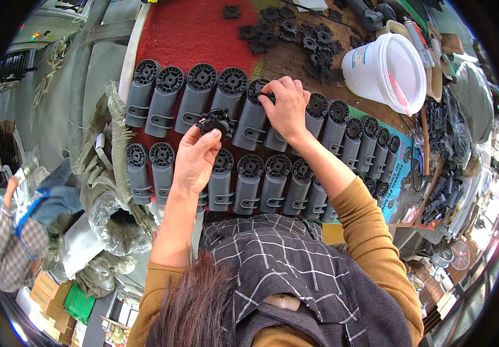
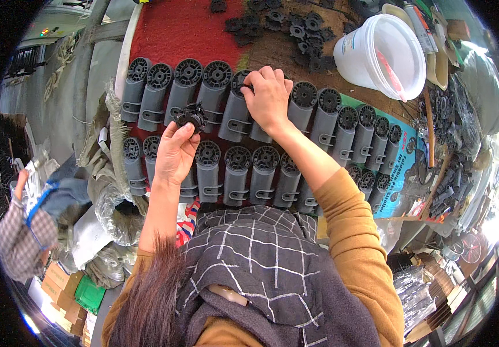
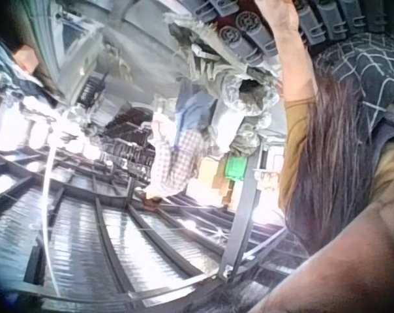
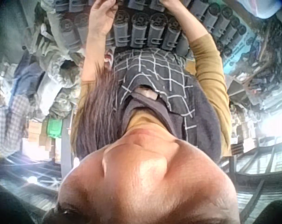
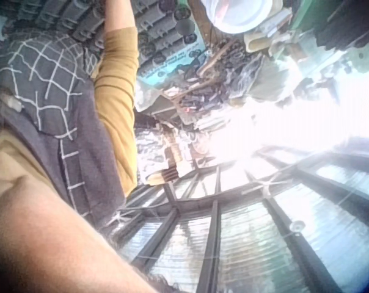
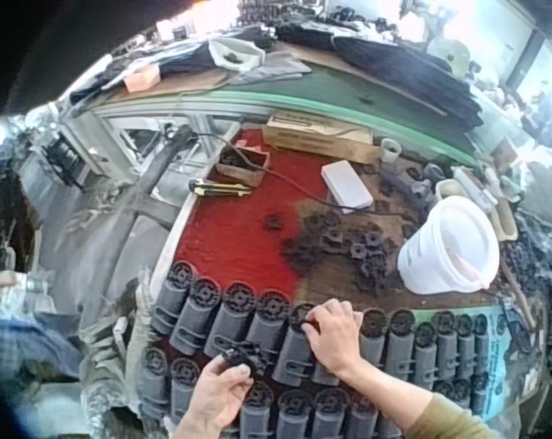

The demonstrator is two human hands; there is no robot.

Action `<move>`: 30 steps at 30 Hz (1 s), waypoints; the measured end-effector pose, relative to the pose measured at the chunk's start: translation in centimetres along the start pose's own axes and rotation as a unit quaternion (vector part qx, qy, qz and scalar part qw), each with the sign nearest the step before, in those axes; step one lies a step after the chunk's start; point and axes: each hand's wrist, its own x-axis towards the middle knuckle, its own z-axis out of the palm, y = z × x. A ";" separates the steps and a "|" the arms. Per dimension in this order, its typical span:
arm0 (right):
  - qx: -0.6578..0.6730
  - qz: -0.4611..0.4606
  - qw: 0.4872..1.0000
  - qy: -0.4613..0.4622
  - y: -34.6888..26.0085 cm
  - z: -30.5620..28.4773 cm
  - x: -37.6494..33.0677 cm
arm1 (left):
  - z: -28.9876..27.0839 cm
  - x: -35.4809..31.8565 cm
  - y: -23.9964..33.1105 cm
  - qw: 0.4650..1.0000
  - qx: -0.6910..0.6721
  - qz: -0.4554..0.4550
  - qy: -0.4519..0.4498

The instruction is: The person cleans small black plastic components using a toothbrush and water, then places them into grey cylindrical holders arranged on a workbench. The person repeatedly picks up parts, scrubs them, and organizes them into the holders.

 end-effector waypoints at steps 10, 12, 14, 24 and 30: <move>-0.105 -0.043 0.993 -0.011 0.5 0.0 1.1 | -1.1 -0.2 0.6 0.999 -0.004 0.026 0.020; -0.103 -0.039 0.994 -0.015 0.6 0.0 1.1 | -1.1 -0.2 0.6 0.999 -0.006 0.021 0.029; -0.111 -0.046 0.992 -0.033 0.7 0.2 0.8 | -1.1 -0.1 0.6 0.999 -0.008 0.021 0.029; -0.125 -0.021 0.991 -0.053 -1.1 -0.6 0.8 | -0.5 0.0 0.4 1.000 -0.012 0.019 0.020; 0.374 0.078 0.906 -0.184 -7.1 -2.8 -1.0 | -0.2 -0.4 1.0 1.000 0.002 0.021 0.016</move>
